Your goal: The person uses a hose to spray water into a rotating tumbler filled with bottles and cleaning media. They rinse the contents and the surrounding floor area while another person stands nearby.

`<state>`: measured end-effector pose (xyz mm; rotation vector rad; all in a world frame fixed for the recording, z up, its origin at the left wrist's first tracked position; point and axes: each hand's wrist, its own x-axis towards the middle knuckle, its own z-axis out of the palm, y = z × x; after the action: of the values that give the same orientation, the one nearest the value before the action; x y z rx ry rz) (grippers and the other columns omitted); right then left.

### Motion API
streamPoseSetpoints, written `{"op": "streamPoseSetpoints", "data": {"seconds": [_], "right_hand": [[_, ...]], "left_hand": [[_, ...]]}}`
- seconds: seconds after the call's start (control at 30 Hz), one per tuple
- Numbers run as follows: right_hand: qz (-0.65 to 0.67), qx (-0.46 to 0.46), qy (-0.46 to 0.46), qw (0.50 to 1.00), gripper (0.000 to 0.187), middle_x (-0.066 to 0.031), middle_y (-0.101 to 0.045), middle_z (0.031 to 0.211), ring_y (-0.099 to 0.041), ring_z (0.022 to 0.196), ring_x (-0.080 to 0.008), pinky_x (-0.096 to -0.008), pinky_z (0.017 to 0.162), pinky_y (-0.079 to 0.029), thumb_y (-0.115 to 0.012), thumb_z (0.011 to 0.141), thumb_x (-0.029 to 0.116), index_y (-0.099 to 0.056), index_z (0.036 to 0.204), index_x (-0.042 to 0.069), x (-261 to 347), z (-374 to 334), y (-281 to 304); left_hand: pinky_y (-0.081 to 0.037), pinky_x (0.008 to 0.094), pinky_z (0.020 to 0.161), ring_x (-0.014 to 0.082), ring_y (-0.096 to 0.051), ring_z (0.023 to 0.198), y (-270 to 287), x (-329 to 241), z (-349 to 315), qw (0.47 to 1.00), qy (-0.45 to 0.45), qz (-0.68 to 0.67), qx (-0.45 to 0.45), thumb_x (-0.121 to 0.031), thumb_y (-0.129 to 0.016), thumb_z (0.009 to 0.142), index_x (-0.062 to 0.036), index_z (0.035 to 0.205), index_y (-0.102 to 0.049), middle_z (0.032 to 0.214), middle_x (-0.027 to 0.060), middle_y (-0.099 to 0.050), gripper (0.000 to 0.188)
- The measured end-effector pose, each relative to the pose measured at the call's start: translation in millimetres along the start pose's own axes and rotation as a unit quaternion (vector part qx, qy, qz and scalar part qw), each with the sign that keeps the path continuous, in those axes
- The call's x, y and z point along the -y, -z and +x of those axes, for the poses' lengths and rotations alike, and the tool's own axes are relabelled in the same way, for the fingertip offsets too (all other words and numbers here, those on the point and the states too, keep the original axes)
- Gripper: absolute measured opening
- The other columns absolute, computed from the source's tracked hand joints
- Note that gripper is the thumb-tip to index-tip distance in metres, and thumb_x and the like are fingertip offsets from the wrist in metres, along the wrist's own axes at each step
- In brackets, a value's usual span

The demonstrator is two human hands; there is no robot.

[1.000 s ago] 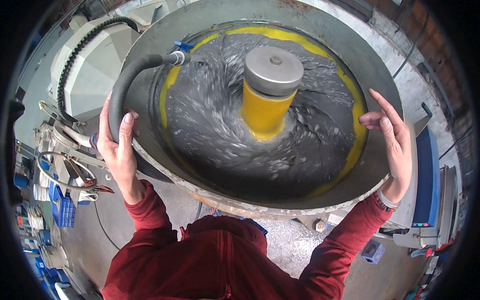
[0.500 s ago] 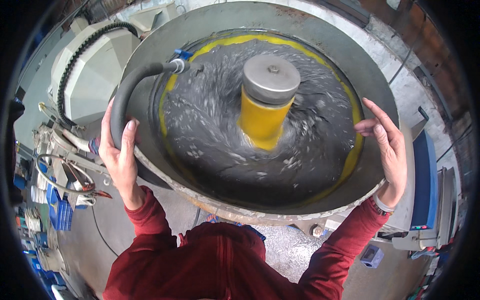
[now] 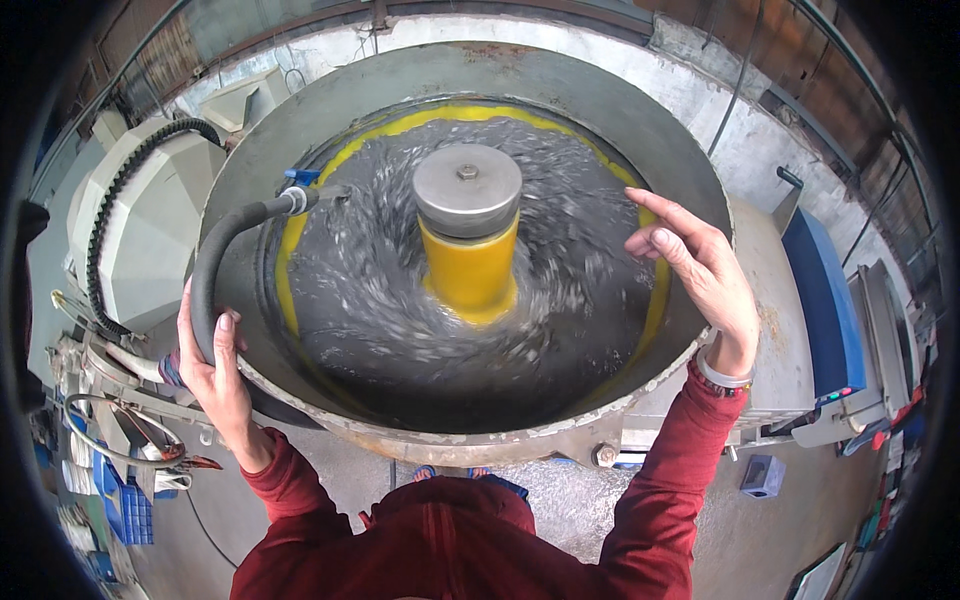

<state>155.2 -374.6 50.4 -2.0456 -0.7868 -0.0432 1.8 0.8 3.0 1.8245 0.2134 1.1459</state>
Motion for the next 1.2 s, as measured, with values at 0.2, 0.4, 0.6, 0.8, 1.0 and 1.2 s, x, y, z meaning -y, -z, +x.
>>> {"op": "streamPoseSetpoints", "data": {"seconds": [0.2,0.4,0.6,0.8,1.0,1.2], "right_hand": [[0.015,0.0,0.001,1.0,0.046,-0.0061,-0.06,0.085,-0.053,0.079,-0.0116,-0.0254,0.076,-0.042,-0.047,0.088,0.033,-0.045,0.122,0.002,-2.0,0.1,0.4],[0.01,-0.004,0.013,1.0,0.047,-0.0066,-0.06,0.085,-0.053,0.08,-0.0116,-0.0252,0.077,-0.042,-0.05,0.087,0.032,-0.045,0.122,0.002,-1.0,0.3,-0.4],[0.002,-0.012,0.012,1.0,0.046,-0.0052,-0.059,0.083,-0.053,0.081,-0.0111,-0.0243,0.076,-0.04,-0.052,0.085,0.03,-0.046,0.122,0.002,0.6,-0.5,-1.6],[-0.013,-0.021,0.003,1.0,0.046,-0.0046,-0.059,0.082,-0.053,0.081,-0.0104,-0.0239,0.076,-0.041,-0.053,0.084,0.029,-0.047,0.122,0.003,2.0,-0.8,-1.9],[-0.021,-0.021,0.004,1.0,0.046,-0.0044,-0.059,0.081,-0.053,0.08,-0.0105,-0.0241,0.076,-0.041,-0.053,0.084,0.03,-0.047,0.122,0.003,0.2,-0.7,-1.7],[-0.019,-0.019,0.003,1.0,0.047,-0.0041,-0.059,0.081,-0.053,0.08,-0.0104,-0.0242,0.076,-0.041,-0.054,0.084,0.031,-0.047,0.121,0.003,1.9,-0.1,-2.7]], "left_hand": [[-0.037,0.018,0.053,0.0063,-0.044,0.058,-0.7,0.8,-0.2,1.0,-0.001,0.014,-0.008,-0.009,-0.055,0.083,0.0004,0.122,-0.042,0.077,0.0022,-0.053,0.043],[-0.037,0.0175,0.054,0.0062,-0.046,0.06,0.3,-0.2,1.0,1.0,-0.012,0.016,-0.002,-0.007,-0.055,0.083,-0.0002,0.122,-0.043,0.078,0.0023,-0.053,0.042],[-0.038,0.0165,0.058,0.0054,-0.046,0.067,1.6,2.6,0.8,1.0,-0.006,-0.008,0.003,-0.006,-0.057,0.082,0.0015,0.122,-0.043,0.09,0.004,-0.053,0.043],[-0.04,0.0255,0.084,0.0152,-0.052,0.096,3.5,4.0,1.1,1.0,-0.001,0.008,0.002,-0.008,-0.058,0.081,0.0034,0.121,-0.043,0.111,0.0119,-0.052,0.045],[-0.04,0.0253,0.083,0.0151,-0.052,0.095,3.0,2.7,1.2,1.0,0.007,0.002,0.004,-0.01,-0.059,0.081,0.0028,0.121,-0.044,0.109,0.0116,-0.054,0.044],[-0.04,0.0258,0.083,0.0154,-0.052,0.095,3.2,3.8,1.4,1.0,0.007,0.004,0.003,-0.01,-0.059,0.081,0.0026,0.12,-0.044,0.109,0.0111,-0.054,0.044]]}}
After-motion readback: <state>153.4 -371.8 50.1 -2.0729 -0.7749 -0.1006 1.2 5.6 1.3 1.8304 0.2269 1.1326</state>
